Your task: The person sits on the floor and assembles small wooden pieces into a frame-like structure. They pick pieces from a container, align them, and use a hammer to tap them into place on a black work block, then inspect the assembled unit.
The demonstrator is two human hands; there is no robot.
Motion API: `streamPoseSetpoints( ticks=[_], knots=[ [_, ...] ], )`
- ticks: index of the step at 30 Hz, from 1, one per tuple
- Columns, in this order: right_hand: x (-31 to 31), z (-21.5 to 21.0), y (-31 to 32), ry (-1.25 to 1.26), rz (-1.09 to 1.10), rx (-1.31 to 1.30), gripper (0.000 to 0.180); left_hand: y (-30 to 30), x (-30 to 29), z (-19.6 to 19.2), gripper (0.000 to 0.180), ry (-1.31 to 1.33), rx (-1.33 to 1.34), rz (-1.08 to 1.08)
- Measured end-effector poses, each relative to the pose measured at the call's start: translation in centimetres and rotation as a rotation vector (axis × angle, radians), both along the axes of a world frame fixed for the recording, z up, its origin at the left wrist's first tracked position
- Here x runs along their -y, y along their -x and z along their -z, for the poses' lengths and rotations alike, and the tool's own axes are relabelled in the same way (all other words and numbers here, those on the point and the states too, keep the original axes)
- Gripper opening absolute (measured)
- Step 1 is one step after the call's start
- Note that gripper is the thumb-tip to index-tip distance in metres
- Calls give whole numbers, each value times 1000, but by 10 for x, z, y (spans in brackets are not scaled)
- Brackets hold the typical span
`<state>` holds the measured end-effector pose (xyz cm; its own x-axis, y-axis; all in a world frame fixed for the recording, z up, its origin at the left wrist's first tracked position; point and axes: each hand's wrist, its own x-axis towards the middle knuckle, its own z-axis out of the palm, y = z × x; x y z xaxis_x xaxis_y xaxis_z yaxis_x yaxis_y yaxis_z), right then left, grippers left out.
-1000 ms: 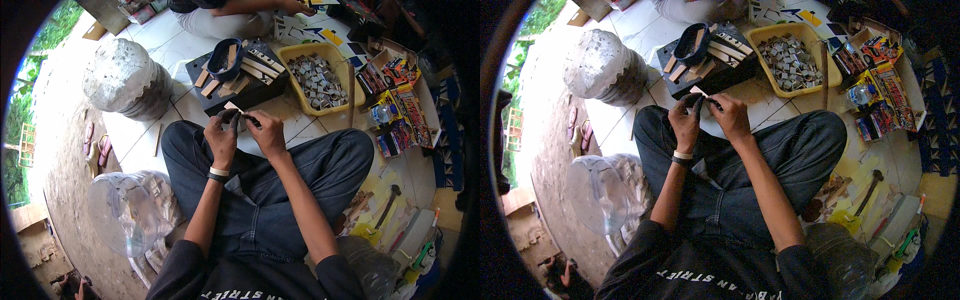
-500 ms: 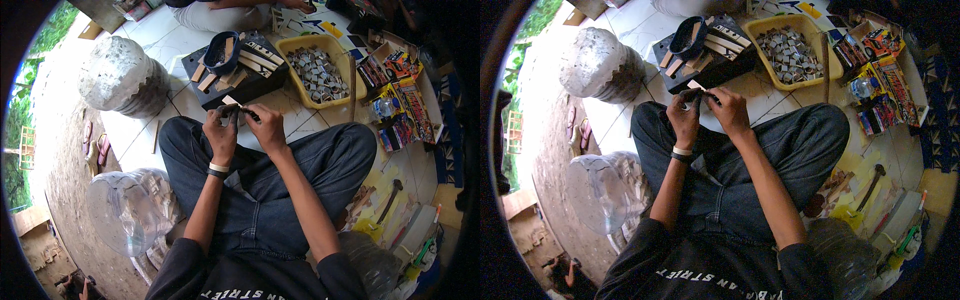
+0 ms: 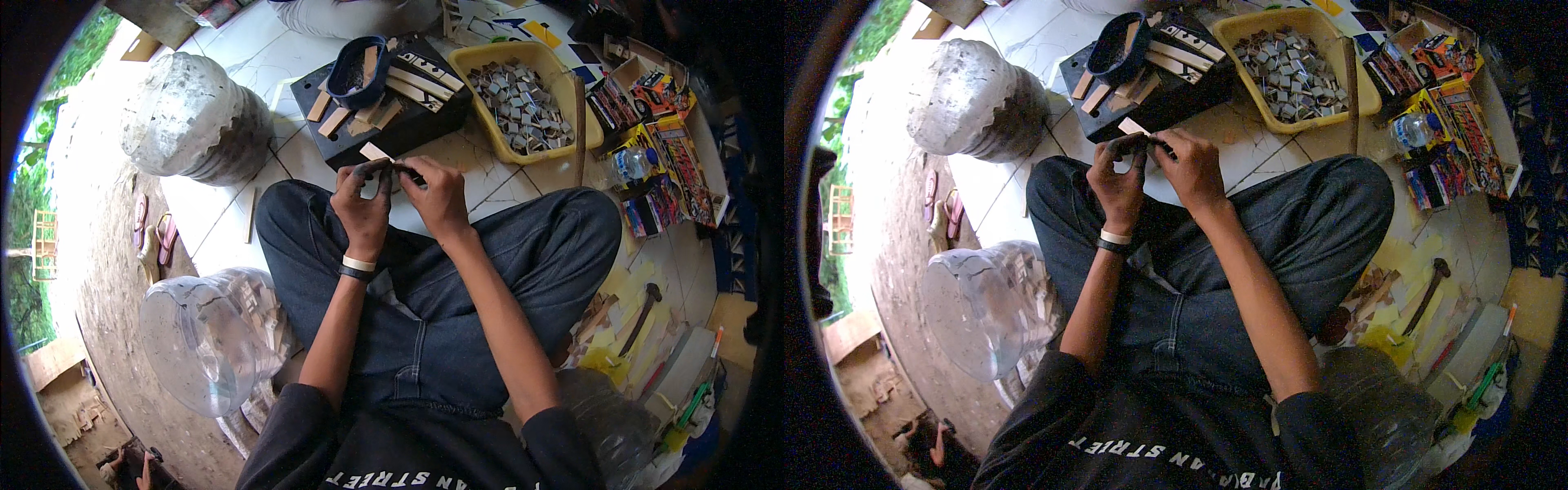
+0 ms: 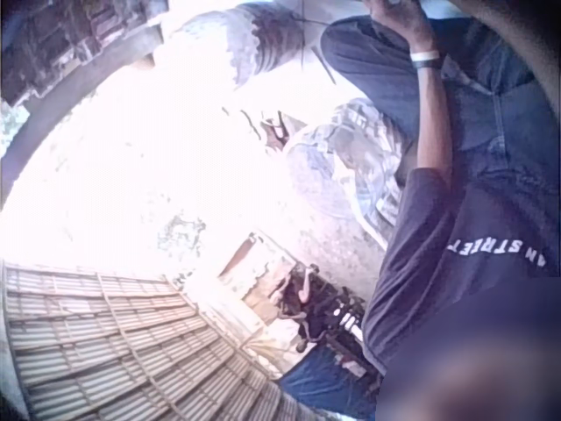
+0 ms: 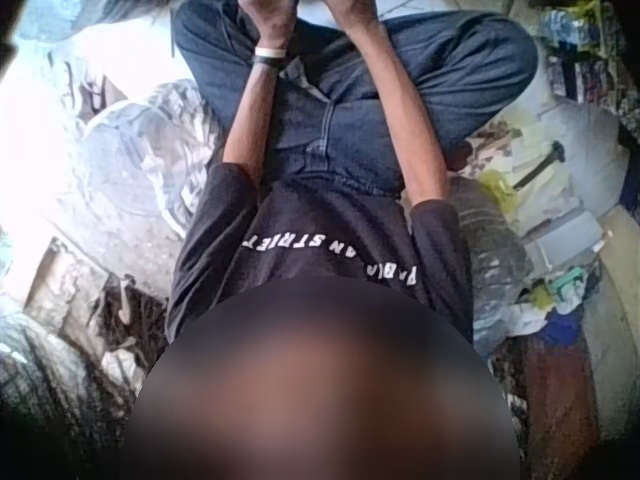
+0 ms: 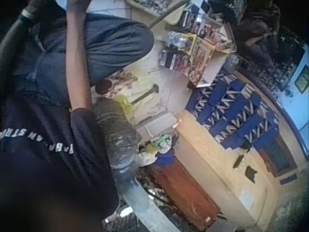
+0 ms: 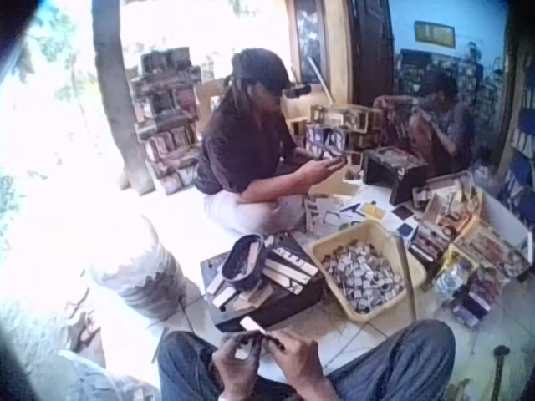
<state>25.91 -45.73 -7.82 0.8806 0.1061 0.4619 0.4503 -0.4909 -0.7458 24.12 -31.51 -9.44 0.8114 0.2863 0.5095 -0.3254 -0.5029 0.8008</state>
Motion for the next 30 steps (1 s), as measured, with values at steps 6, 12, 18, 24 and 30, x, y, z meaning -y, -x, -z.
streamPoseSetpoints(
  ticks=[6,12,18,24,30],
  knots=[
    [2,-4,-1,-117,-30,-170,22,0,0,-5,27,-103,37,-17],
    [41,-39,-16,-165,-55,-361,27,3,1,-11,25,-162,3,-23],
    [161,-99,-28,-385,281,-262,46,3,2,-12,32,-140,78,2],
    [269,-106,-46,-147,552,-769,55,4,3,-12,21,-160,54,-14],
    [311,-49,-57,-476,252,-1063,68,4,4,-11,29,-154,107,-2]
  ],
)
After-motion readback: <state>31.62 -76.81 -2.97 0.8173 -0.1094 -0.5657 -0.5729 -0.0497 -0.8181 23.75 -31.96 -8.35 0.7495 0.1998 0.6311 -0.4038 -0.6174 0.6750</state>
